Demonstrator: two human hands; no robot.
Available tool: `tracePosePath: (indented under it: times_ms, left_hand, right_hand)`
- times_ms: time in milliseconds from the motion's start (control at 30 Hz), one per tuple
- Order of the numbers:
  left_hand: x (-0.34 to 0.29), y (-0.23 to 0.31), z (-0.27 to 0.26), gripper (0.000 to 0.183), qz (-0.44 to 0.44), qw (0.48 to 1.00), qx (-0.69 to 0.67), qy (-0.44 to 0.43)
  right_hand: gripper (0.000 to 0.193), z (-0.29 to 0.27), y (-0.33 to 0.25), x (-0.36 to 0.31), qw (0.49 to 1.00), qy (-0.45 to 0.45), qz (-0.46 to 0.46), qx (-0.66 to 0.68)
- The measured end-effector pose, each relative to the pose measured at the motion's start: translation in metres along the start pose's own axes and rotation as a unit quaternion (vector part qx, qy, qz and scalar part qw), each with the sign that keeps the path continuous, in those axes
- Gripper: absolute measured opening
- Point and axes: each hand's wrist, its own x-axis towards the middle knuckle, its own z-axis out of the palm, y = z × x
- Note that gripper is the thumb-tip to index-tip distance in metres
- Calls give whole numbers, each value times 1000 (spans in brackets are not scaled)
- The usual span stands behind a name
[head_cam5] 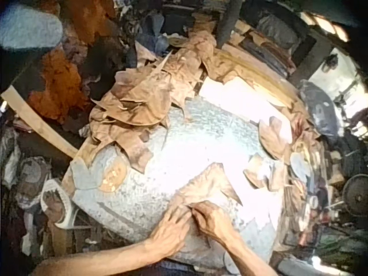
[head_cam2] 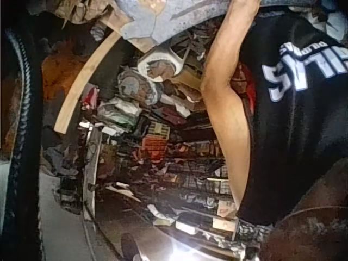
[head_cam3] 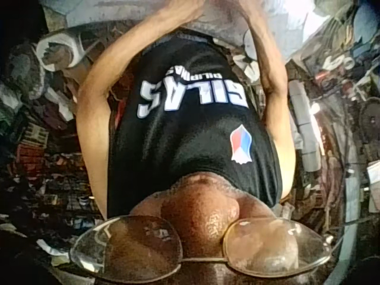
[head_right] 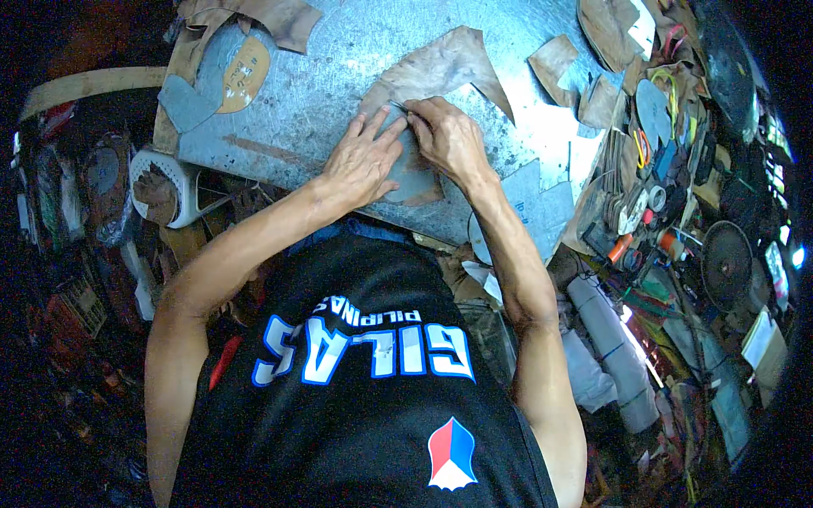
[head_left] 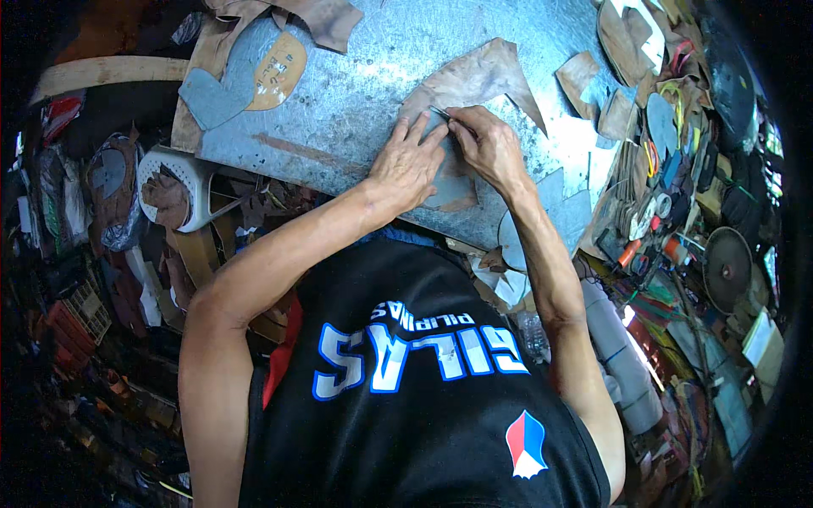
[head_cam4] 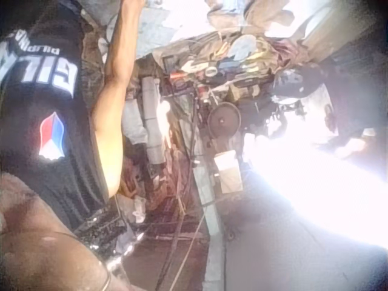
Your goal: The recorder uses a hand cutter to trace and cut out shoe components from a leather sheet using templates.
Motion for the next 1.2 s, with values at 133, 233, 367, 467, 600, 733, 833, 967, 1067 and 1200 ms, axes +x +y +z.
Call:
tracePosePath:
  times_ms: [133, 233, 367, 467, 600, 733, 833, 967, 1067, 1200]
  left_hand:
    - [0, 0, 0, 57, 5, 1000, -3, 3]
    - [1, -1, 2, 57, 6, 1000, -3, 12]
    - [0, -2, 3, 57, 10, 1000, -20, 13]
    - [0, -4, 3, 57, 13, 999, -11, 27]
    - [-2, -6, 3, 57, 14, 1000, -8, 27]
    - [-2, -6, 0, 57, 19, 1000, -3, 15]
    - [1, -7, -2, 57, 34, 999, -4, 10]
    - [3, -7, -5, 57, 54, 999, 2, 6]
    - [6, -16, -10, 60, 98, 995, 22, 12]
    - [9, -17, -12, 70, 119, 992, 44, 19]
  right_hand:
    - [20, 0, 0, 1, 1000, -14, 6, -10]
    - [22, -5, 1, 6, 999, -41, -1, -29]
    - [23, -11, 2, 7, 995, -82, -14, -62]
    - [23, -19, 3, 7, 993, -99, -9, -61]
    - [21, -31, 18, 0, 992, -106, 5, -69]
    - [20, -57, 30, -8, 980, -145, 29, -134]
    - [19, -68, 61, -34, 992, -84, 9, -98]
    - [28, -56, 31, -55, 984, 2, 137, 110]
    - [34, -5, -7, -70, 962, 115, 207, 136]
    - [29, 50, -39, -64, 932, 228, 258, 115]
